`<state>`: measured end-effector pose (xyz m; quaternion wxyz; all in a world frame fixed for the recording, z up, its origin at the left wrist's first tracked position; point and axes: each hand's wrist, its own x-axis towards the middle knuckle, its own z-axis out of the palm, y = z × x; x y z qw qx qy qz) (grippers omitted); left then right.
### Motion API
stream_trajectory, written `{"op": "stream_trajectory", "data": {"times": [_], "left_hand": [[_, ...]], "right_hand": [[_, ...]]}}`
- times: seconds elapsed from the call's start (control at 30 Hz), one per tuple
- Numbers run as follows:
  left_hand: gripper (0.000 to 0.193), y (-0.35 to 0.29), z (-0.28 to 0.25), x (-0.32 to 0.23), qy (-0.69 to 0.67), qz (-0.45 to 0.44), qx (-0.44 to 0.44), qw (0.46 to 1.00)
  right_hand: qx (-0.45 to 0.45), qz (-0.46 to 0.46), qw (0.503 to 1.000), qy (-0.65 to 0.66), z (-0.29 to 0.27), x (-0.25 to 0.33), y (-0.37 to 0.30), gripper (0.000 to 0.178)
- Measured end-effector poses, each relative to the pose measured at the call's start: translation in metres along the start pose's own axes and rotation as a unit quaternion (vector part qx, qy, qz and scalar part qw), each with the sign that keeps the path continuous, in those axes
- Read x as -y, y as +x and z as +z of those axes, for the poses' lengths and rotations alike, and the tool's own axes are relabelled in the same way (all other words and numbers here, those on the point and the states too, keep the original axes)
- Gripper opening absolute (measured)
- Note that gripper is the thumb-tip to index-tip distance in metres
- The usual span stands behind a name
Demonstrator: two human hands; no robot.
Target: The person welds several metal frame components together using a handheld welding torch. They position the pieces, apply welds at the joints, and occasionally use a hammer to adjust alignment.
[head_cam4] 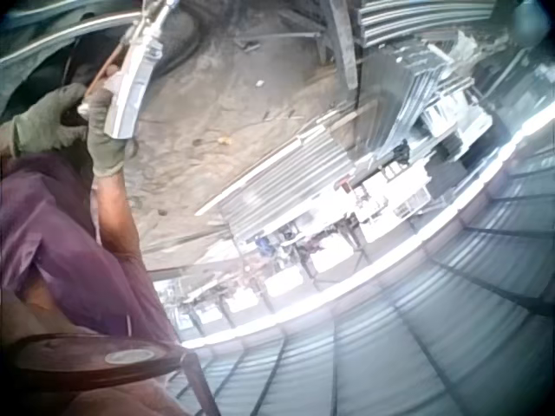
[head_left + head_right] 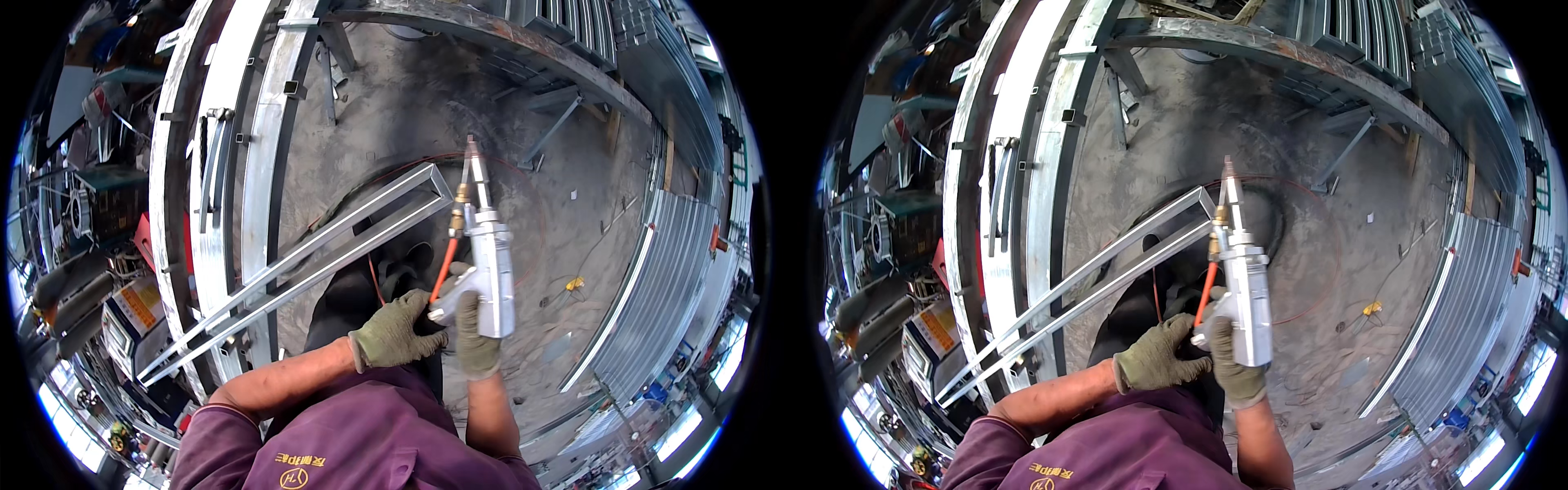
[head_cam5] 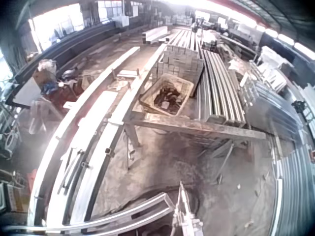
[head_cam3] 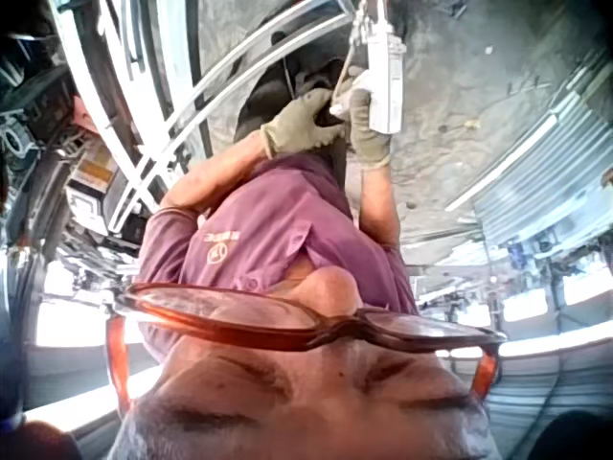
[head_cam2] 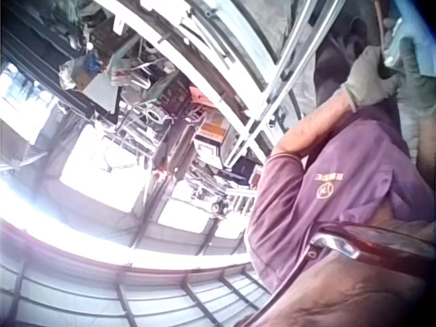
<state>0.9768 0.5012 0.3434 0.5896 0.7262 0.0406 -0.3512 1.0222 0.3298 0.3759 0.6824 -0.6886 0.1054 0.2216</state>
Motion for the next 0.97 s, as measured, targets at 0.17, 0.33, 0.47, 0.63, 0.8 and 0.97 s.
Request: {"op": "stream_trajectory", "data": {"times": [0.17,0.33,0.47,0.63,0.8,0.97], "left_hand": [[0.057,-0.008,-0.035,0.015,0.112,0.075,-0.275,0.952],[0.053,-0.015,-0.076,0.086,0.309,0.036,-0.478,0.821],[0.041,-0.012,-0.076,0.125,0.362,-0.021,-0.489,0.793],[0.026,0.003,-0.076,0.121,0.343,-0.060,-0.542,0.765],[0.032,0.016,-0.073,0.130,0.365,-0.141,-0.534,0.749],[0.032,0.011,-0.066,0.124,0.355,-0.157,-0.531,0.753]], "right_hand": [[-0.163,-0.072,0.979,-0.094,-0.074,0.037,0.025,0.045],[-0.166,-0.192,0.967,-0.034,-0.118,0.110,0.063,0.053],[-0.151,-0.196,0.969,-0.003,-0.135,0.148,0.083,0.053],[0.027,-0.106,0.983,-0.146,-0.153,0.191,0.120,0.042],[0.224,-0.130,0.851,-0.456,-0.189,0.166,0.173,0.032],[0.449,-0.158,0.771,-0.423,-0.191,0.118,0.205,0.034]]}}
